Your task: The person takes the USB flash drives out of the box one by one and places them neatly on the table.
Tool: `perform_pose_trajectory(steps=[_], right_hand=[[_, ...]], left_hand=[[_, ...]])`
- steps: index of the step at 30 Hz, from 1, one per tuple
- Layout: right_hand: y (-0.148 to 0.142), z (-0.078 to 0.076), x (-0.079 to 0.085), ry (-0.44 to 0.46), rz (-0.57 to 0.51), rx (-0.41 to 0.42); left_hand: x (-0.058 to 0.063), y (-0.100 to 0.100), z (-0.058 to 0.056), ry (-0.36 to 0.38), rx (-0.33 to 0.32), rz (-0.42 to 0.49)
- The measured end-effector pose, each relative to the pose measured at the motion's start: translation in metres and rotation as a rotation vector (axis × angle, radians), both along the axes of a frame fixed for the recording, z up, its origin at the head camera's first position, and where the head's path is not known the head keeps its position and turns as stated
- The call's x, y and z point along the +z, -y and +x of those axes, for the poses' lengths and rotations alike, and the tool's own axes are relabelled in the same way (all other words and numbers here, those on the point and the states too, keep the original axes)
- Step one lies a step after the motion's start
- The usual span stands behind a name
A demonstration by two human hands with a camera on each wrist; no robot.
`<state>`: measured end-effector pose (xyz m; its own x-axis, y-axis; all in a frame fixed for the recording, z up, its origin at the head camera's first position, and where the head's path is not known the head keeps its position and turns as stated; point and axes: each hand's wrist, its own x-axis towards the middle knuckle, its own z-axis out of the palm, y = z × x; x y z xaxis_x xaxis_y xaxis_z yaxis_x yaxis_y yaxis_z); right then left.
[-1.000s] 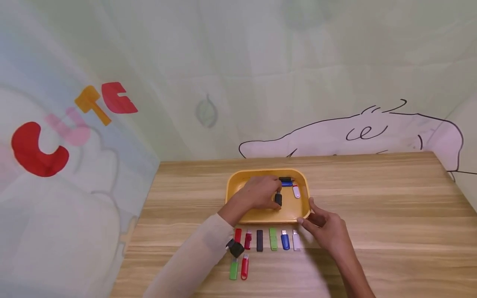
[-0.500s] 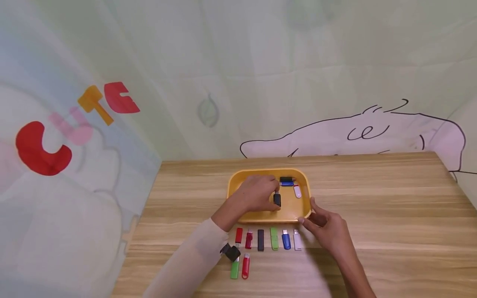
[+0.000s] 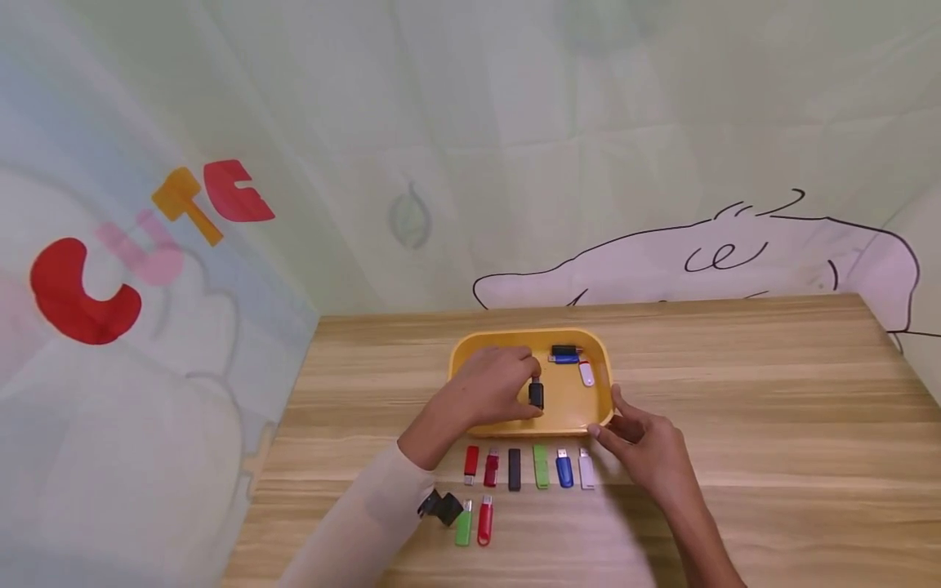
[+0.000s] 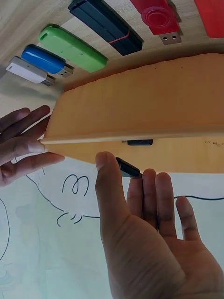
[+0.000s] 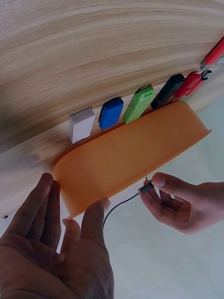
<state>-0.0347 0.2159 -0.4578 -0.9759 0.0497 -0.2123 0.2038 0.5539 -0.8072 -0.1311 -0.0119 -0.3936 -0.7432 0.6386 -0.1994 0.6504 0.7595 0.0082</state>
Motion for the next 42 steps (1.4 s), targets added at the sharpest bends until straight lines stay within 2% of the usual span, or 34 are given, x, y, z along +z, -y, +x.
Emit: perform_pose_trajectory(steps=[7,14,25,42], right_hand=[[0.0,0.001,-0.001,0.024,-0.003,-0.006],[0.0,-0.002,-0.002,-0.011,0.006,0.005],[-0.001,-0.001,-0.001,0.002,0.005,0.003],[-0.002,-0.001,0.0,0.031,-0.008,0.009]], left_hand=[[0.006,0.006,0.01,-0.01,0.003,0.031],[0.013,0.012,0.017,0.0,0.018,0.056],[0.011,0.019,0.027,0.024,0.029,0.067],[0.008,0.034,0.043,0.046,0.047,0.132]])
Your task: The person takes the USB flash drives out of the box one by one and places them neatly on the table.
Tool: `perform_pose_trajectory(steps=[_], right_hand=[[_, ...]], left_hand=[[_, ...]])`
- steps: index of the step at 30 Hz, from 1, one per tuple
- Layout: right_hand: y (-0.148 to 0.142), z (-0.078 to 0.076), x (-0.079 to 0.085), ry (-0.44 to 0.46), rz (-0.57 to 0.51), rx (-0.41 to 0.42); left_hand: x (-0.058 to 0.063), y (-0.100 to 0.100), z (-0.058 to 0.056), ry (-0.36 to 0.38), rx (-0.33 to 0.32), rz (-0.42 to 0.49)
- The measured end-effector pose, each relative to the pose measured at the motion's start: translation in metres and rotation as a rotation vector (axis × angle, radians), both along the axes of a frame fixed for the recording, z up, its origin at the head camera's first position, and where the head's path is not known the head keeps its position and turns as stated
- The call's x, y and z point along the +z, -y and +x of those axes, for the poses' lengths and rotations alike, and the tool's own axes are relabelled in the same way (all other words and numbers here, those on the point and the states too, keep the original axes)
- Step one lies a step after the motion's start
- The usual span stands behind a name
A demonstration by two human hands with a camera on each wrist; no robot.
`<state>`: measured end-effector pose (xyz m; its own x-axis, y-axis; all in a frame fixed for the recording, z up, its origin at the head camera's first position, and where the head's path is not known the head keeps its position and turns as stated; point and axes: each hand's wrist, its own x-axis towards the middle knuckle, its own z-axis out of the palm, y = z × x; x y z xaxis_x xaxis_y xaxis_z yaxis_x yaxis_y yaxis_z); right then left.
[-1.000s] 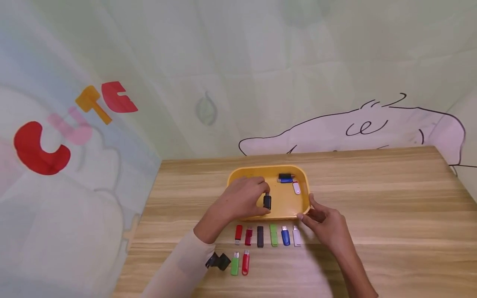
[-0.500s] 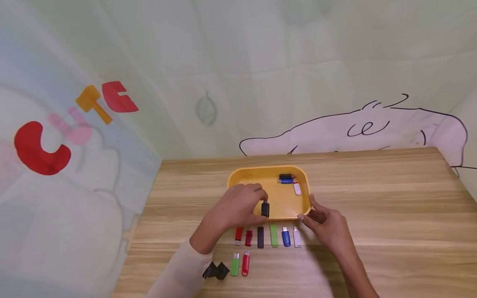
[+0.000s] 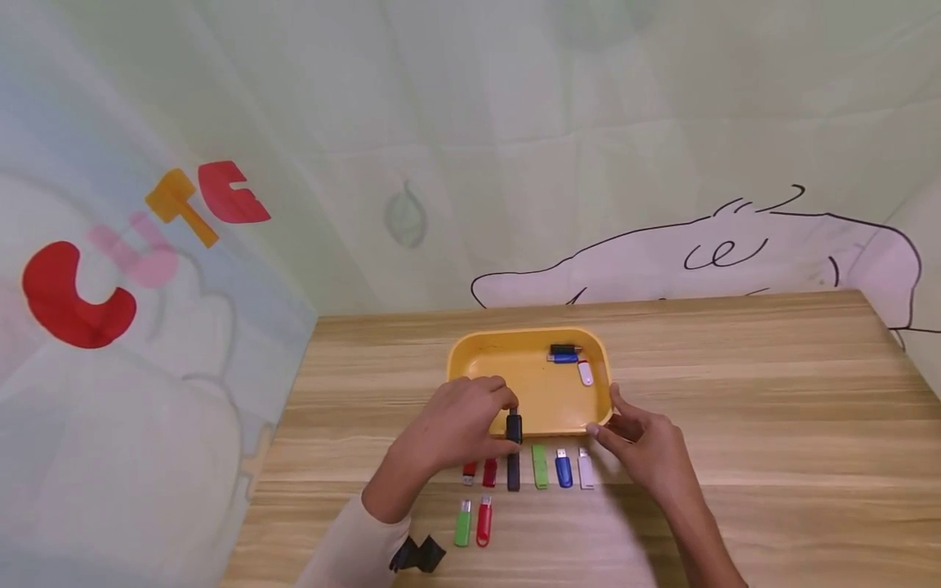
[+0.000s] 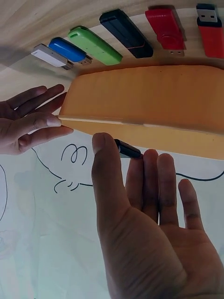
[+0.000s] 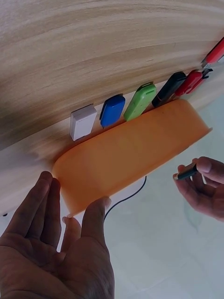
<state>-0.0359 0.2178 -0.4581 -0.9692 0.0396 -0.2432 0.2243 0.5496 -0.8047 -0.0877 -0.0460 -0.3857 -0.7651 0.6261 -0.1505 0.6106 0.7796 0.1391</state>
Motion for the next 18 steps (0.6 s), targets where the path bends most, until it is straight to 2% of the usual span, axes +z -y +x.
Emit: perform_pose_trajectory(steps=[5,12,18], right_hand=[[0.001,0.0,0.001,0.0,0.005,0.003],[0.0,0.0,0.0,-0.004,0.011,-0.001],[0.001,0.001,0.001,0.0,0.002,-0.005]], left_hand=[[-0.001,0.005,0.005,0.003,0.0,0.002],[-0.007,0.01,0.013,0.054,0.007,-0.007],[-0.012,0.013,0.019,0.017,-0.025,-0.034]])
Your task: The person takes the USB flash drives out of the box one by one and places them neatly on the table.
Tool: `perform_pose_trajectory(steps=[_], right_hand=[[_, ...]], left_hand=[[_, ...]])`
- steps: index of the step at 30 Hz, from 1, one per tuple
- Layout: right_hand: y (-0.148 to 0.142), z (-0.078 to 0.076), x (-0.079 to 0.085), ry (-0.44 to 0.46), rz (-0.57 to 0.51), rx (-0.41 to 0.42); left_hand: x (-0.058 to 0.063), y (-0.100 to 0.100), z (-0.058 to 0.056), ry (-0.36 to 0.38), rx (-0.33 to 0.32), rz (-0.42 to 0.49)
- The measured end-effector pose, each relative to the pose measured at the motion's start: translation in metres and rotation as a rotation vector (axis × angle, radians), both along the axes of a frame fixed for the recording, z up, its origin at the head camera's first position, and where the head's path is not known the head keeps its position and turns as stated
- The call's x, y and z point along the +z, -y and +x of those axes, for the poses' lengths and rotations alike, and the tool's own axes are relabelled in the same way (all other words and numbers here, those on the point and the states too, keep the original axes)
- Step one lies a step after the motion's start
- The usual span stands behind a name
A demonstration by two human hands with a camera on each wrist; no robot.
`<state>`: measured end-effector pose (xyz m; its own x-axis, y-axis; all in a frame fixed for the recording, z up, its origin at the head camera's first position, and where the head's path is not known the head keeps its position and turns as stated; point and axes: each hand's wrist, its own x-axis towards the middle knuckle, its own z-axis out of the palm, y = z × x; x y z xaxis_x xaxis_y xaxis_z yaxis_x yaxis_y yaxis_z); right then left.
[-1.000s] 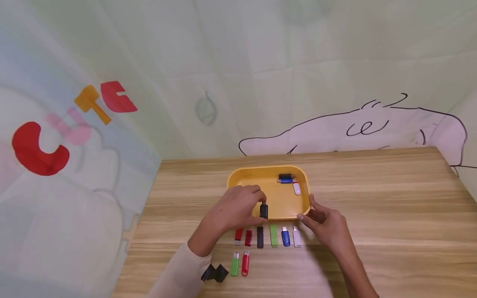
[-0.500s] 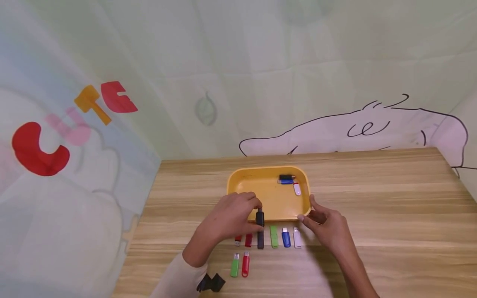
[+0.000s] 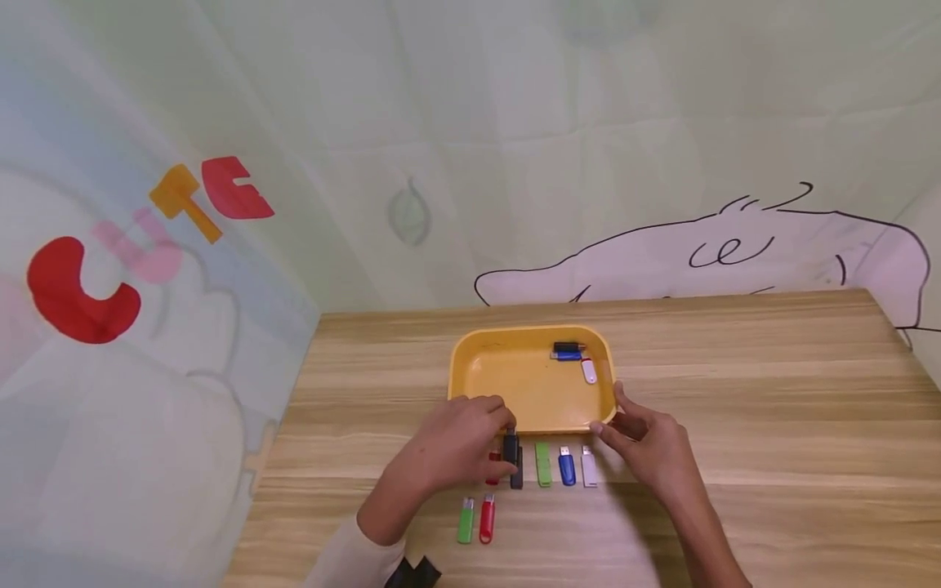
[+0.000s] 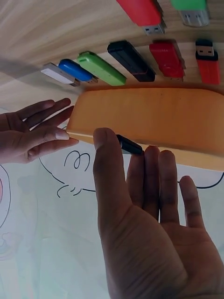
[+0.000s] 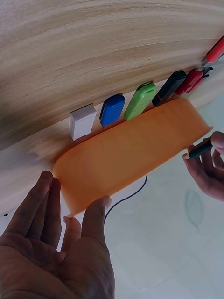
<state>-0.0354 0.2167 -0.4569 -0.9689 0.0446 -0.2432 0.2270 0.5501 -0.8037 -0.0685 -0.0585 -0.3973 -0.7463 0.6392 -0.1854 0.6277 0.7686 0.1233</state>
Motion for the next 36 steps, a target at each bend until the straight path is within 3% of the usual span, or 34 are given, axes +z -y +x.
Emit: perform_pose_trajectory(steps=[5,19,36], right_hand=[[0.0,0.0,-0.001,-0.006,-0.002,0.004],[-0.001,0.001,-0.001,0.005,0.0,0.0],[0.0,0.002,0.0,-0.022,-0.004,-0.003]], left_hand=[[0.0,0.003,0.006,-0.015,-0.013,0.01],[-0.002,0.007,0.019,0.034,0.002,-0.01],[-0.025,0.009,0.035,0.056,-0.04,-0.01]])
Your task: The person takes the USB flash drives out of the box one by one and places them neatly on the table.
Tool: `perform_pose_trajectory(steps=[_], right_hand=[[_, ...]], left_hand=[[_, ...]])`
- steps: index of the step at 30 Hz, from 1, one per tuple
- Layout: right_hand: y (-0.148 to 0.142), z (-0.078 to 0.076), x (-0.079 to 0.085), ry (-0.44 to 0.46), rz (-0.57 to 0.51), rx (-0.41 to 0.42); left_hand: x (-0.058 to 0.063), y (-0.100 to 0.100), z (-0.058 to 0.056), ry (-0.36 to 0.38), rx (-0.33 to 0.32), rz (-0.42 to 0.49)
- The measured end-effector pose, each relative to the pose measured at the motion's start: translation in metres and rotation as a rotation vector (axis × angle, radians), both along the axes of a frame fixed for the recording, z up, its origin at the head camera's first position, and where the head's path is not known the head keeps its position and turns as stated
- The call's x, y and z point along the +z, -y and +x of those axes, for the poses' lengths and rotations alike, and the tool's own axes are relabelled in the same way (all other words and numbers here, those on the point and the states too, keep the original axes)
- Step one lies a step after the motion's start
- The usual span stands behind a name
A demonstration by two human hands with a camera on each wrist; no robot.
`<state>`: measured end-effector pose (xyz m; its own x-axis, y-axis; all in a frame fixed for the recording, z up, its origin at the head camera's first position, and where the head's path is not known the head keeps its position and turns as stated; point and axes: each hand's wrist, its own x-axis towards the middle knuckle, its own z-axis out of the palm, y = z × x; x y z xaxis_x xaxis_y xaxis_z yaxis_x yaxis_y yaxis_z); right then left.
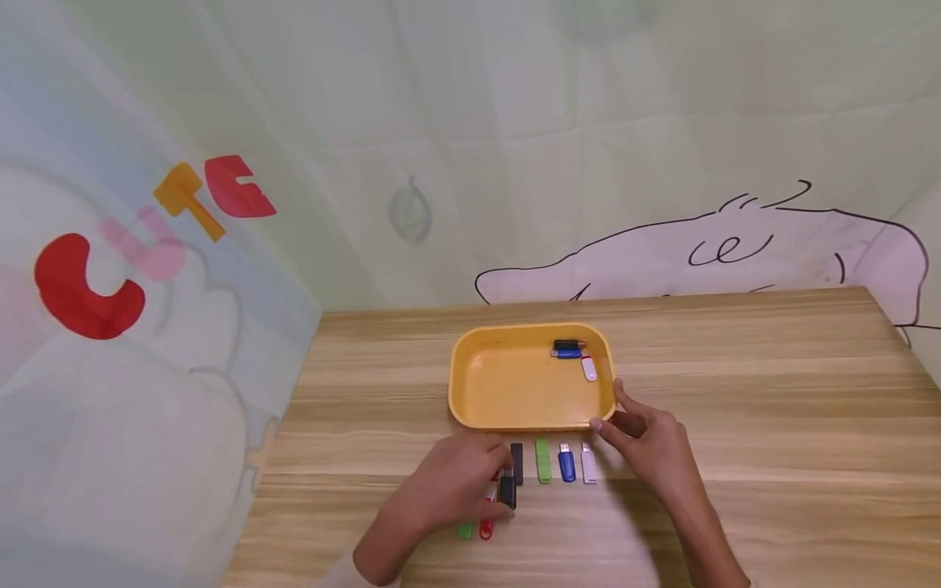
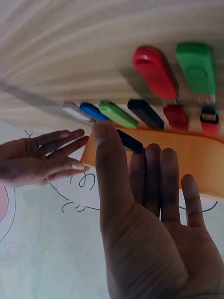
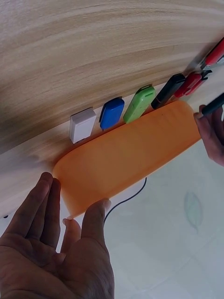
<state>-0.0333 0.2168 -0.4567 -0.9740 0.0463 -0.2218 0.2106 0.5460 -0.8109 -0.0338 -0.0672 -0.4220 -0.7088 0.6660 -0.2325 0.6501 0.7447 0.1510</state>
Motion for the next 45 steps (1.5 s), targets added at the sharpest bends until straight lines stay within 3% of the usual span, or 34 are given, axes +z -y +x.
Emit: perform_pose_trajectory(steps=[25,45], right_hand=[[-0.001,-0.002,-0.001,0.007,0.02,-0.001],[0.0,-0.001,-0.002,0.016,0.02,0.0]], left_hand=[[-0.026,-0.006,0.023,0.032,0.016,-0.003],[-0.035,-0.01,0.025,0.06,0.03,-0.028]])
